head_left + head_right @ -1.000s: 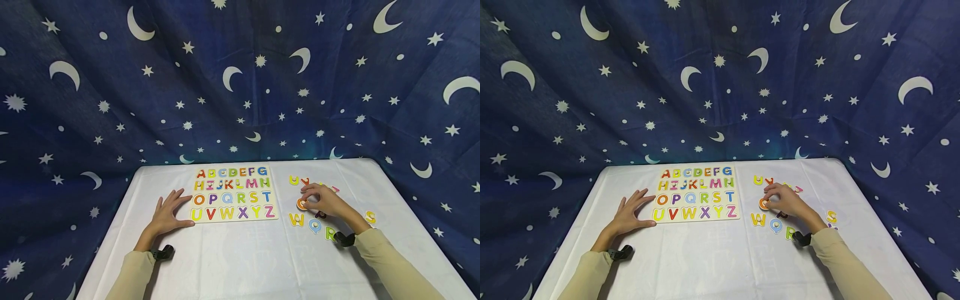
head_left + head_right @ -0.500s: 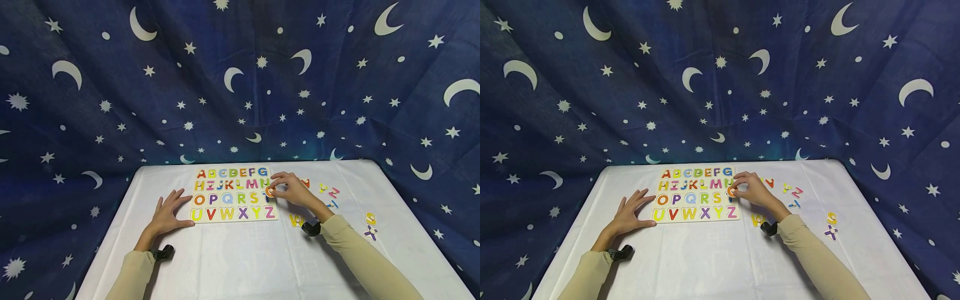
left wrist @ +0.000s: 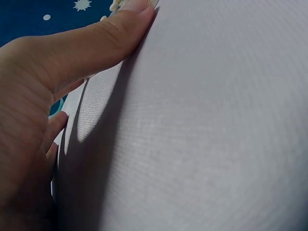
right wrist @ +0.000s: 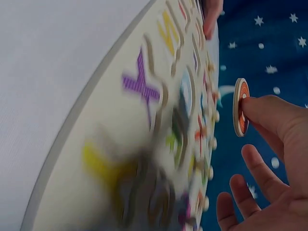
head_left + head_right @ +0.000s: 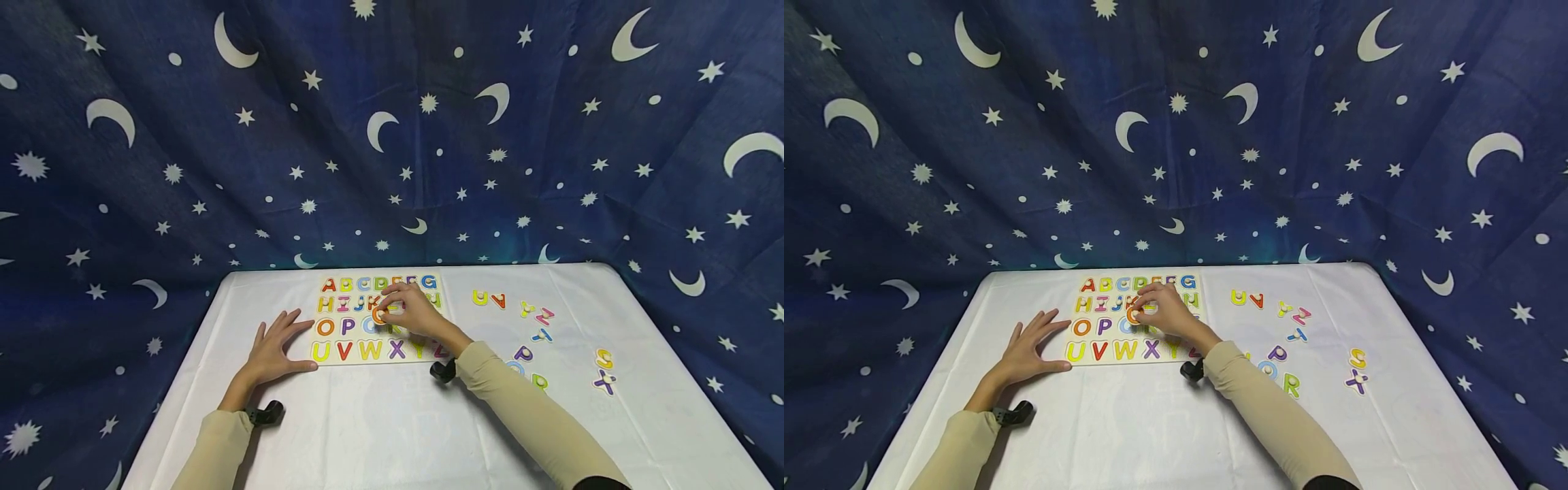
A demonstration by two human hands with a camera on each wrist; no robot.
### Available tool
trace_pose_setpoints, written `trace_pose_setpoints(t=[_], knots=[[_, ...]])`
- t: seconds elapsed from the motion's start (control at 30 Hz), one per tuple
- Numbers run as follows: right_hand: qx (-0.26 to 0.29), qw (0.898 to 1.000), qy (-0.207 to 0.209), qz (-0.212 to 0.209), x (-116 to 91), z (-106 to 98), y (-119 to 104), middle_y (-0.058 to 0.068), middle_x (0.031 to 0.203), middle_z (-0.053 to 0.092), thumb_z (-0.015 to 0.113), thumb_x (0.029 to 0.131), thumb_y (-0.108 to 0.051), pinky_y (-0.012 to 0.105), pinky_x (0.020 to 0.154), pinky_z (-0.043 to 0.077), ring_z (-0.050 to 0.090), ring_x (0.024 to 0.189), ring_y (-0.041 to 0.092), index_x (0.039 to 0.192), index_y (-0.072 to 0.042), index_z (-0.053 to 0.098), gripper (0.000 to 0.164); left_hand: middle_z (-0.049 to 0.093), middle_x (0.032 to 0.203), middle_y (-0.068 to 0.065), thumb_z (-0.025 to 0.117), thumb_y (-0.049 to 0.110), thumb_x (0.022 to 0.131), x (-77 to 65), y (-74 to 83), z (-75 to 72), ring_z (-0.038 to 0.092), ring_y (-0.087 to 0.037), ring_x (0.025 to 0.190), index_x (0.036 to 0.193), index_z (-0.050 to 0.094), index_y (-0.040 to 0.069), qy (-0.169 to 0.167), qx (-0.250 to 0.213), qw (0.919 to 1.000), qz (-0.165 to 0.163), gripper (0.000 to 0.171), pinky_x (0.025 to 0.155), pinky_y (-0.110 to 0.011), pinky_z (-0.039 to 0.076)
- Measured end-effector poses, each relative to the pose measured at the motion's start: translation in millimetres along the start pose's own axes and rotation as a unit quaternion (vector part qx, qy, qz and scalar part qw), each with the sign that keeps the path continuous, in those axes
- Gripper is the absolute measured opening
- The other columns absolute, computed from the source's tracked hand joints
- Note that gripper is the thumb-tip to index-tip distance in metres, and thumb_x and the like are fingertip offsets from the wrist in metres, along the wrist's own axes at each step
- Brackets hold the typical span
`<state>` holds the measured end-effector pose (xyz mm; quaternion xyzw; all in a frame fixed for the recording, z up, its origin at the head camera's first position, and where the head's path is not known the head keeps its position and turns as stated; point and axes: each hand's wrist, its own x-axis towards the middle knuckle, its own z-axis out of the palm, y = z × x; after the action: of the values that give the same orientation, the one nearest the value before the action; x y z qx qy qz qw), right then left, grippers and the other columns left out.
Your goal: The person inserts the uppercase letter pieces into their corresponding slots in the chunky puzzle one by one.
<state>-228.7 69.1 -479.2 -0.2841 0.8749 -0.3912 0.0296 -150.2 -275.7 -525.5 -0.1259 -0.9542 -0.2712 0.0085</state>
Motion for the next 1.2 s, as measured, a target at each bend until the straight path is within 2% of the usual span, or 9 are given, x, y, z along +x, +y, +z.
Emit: trace_pose_setpoints(t=[0.13,0.27,0.33,0.5,0.63,0.87,1.2], knots=[[0.025,1.0,-0.006,-0.015,12.8,20.3,-9.6,0.013,0.133,0.064,0.081,0.09,-0.016,0.058,0.123,0.019,0.05,0.132,0.031,0.099,-0.013,0.081,0.009,0.035,0.163,-0.018,0.092,0.058,0.064,-0.9,0.0,0.5,0.018,-0.046,0.153,0.143,0.06,0.02,0.003,-0.005,1.0,0.006,0.094,0.119,-0.072,-0.002],[0.034,0.999,-0.007,-0.022,23.6,38.8,-19.6,0.012,0.132,0.064,0.08,0.09,-0.015,0.055,0.121,0.024,0.05,0.129,0.03,0.098,-0.012,0.081,0.009,0.036,0.163,-0.019,0.092,0.058,0.064,-1.0,0.5,0.1,0.018,-0.046,0.153,0.144,0.06,0.02,0.003,-0.003,1.0,0.009,0.093,0.119,-0.073,-0.001],[0.032,0.999,-0.005,-0.019,28.7,47.8,-24.5,0.011,0.131,0.064,0.081,0.089,-0.014,0.052,0.117,0.031,0.05,0.128,0.03,0.097,-0.011,0.082,0.009,0.036,0.163,-0.019,0.091,0.058,0.065,-0.3,1.0,-0.8,0.018,-0.046,0.153,0.144,0.06,0.021,0.001,-0.002,1.0,0.007,0.093,0.119,-0.073,-0.001],[0.0,1.0,-0.005,-0.011,40.5,69.8,-36.2,0.008,0.13,0.066,0.082,0.088,-0.017,0.047,0.107,0.039,0.051,0.126,0.028,0.095,-0.013,0.083,0.008,0.035,0.163,-0.019,0.091,0.059,0.066,0.8,1.5,-4.1,0.018,-0.046,0.153,0.144,0.06,0.02,-0.005,0.003,1.0,0.006,0.092,0.119,-0.073,-0.001],[-0.044,0.999,-0.008,-0.006,46.1,84.5,-43.0,0.005,0.131,0.066,0.081,0.089,-0.021,0.044,0.104,0.04,0.051,0.123,0.027,0.094,-0.017,0.083,0.006,0.035,0.163,-0.019,0.091,0.059,0.066,0.5,1.7,-4.4,0.019,-0.046,0.153,0.144,0.06,0.02,-0.006,0.002,0.9999,0.01,0.093,0.118,-0.074,-0.001],[-0.085,0.996,0.014,0.02,49.3,96.7,-51.2,0.001,0.13,0.065,0.082,0.088,-0.025,0.039,0.097,0.042,0.049,0.114,0.024,0.094,-0.022,0.084,0.008,0.034,0.164,-0.019,0.091,0.06,0.066,1.0,1.4,-3.2,0.018,-0.046,0.154,0.144,0.06,0.02,-0.007,0.001,0.9999,0.008,0.093,0.118,-0.073,-0.001],[-0.094,0.995,0.013,0.043,54.5,107.9,-55.1,-0.003,0.131,0.063,0.082,0.088,-0.03,0.035,0.09,0.04,0.046,0.111,0.021,0.094,-0.026,0.084,0.007,0.034,0.164,-0.019,0.091,0.059,0.066,0.3,-0.4,-3.4,0.018,-0.046,0.154,0.144,0.06,0.021,-0.007,-0.006,0.9999,0.01,0.092,0.118,-0.074,-0.001]])
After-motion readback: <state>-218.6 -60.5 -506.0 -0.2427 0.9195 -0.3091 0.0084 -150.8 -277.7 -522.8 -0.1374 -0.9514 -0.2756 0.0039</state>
